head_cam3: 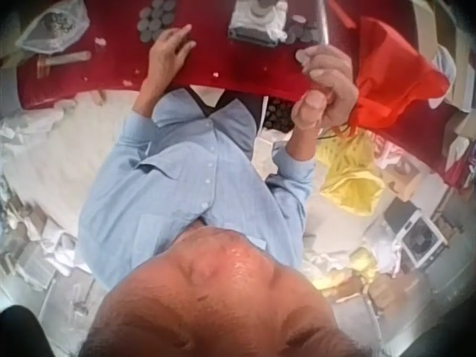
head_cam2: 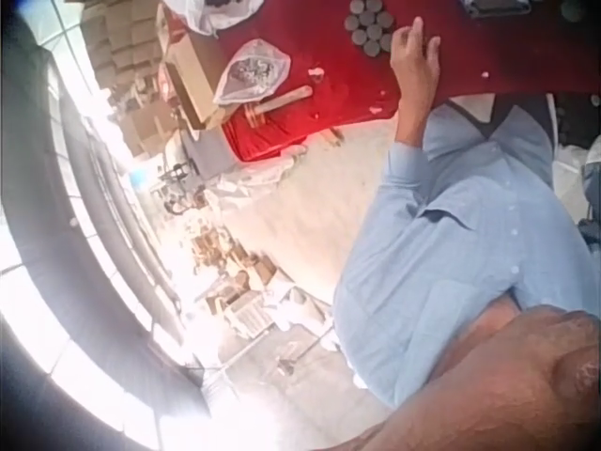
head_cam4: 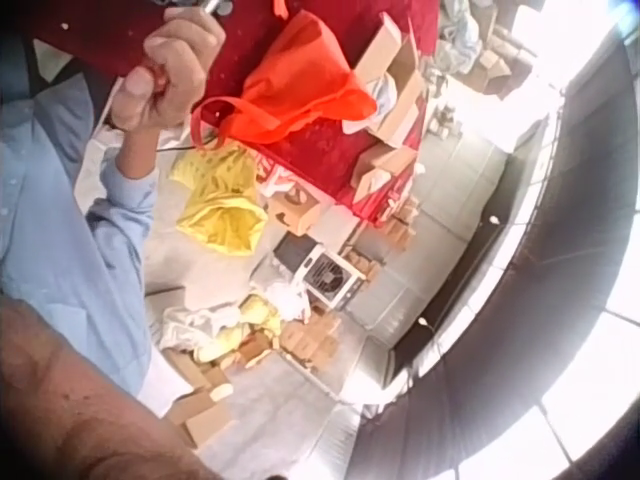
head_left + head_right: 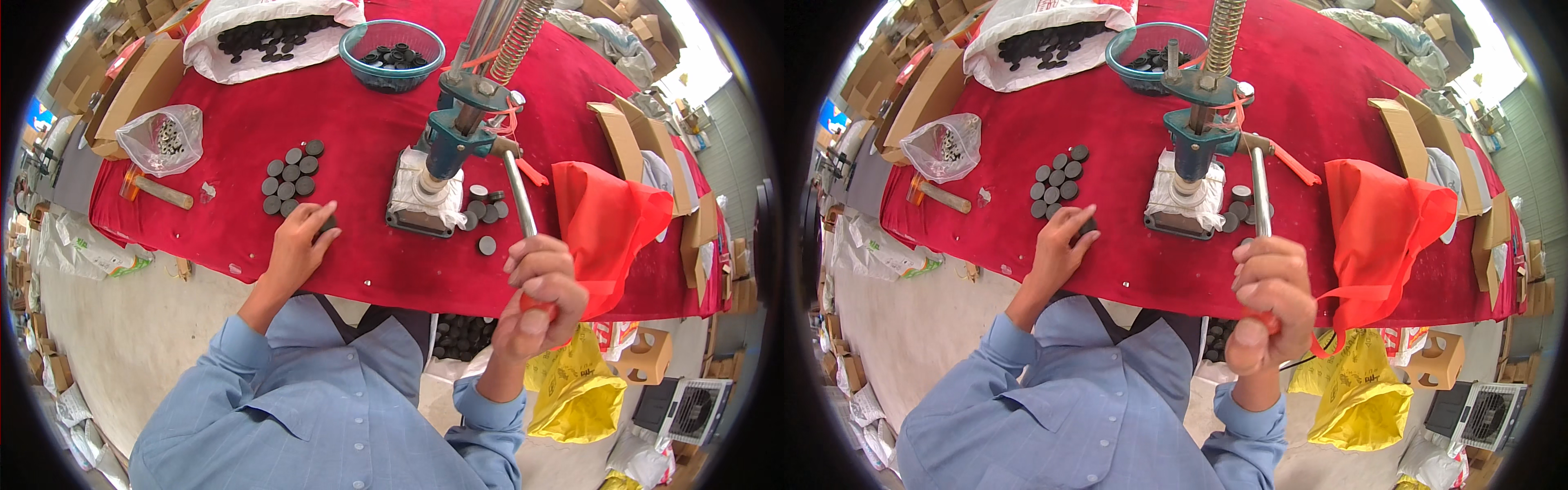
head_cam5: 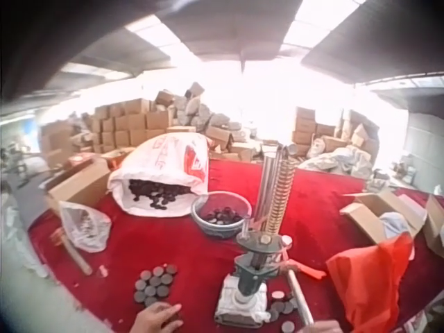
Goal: The person presses black caps using a manual press and a mallet, arranges the caps on the table, and inserts metal bearings into them by hand.
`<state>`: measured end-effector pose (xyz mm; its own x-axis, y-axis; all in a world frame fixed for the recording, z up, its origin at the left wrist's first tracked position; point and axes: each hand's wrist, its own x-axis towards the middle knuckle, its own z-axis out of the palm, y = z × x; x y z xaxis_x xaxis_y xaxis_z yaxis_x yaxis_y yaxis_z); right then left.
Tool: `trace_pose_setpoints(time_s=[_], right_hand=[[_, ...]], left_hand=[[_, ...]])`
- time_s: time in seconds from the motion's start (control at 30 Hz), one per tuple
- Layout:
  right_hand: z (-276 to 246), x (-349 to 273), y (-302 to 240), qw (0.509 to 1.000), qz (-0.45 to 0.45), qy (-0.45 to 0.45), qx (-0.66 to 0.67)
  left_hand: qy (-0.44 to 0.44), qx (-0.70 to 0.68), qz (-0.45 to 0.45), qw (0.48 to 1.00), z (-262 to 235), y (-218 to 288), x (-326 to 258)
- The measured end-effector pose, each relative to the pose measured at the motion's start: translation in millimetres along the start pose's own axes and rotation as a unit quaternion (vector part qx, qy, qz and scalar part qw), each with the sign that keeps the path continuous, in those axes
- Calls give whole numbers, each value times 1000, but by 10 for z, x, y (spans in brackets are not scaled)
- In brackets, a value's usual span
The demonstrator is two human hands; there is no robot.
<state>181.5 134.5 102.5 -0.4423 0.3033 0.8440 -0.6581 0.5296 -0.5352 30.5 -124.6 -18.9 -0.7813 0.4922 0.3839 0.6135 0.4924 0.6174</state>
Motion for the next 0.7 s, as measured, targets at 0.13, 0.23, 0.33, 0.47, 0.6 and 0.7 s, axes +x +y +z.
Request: trace_pose_setpoints(time_s=[0.13,0.23,0.33,0.47,0.6,0.7], right_hand=[[-19,508,-66,1000,15,-6,19],[18,905,-23,998,53,7,41],[63,1074,3,995,90,17,37],[56,1079,19,992,105,55,50],[40,1100,27,992,106,39,54],[33,1098,20,993,102,23,52]], left_hand=[[0,-87,-31,996,271,297,483],[-28,-125,-18,992,504,480,808],[17,-68,63,996,657,514,954],[1,-120,0,993,638,528,955],[-7,-194,-18,981,668,584,976],[0,-180,29,983,861,673,1017]])
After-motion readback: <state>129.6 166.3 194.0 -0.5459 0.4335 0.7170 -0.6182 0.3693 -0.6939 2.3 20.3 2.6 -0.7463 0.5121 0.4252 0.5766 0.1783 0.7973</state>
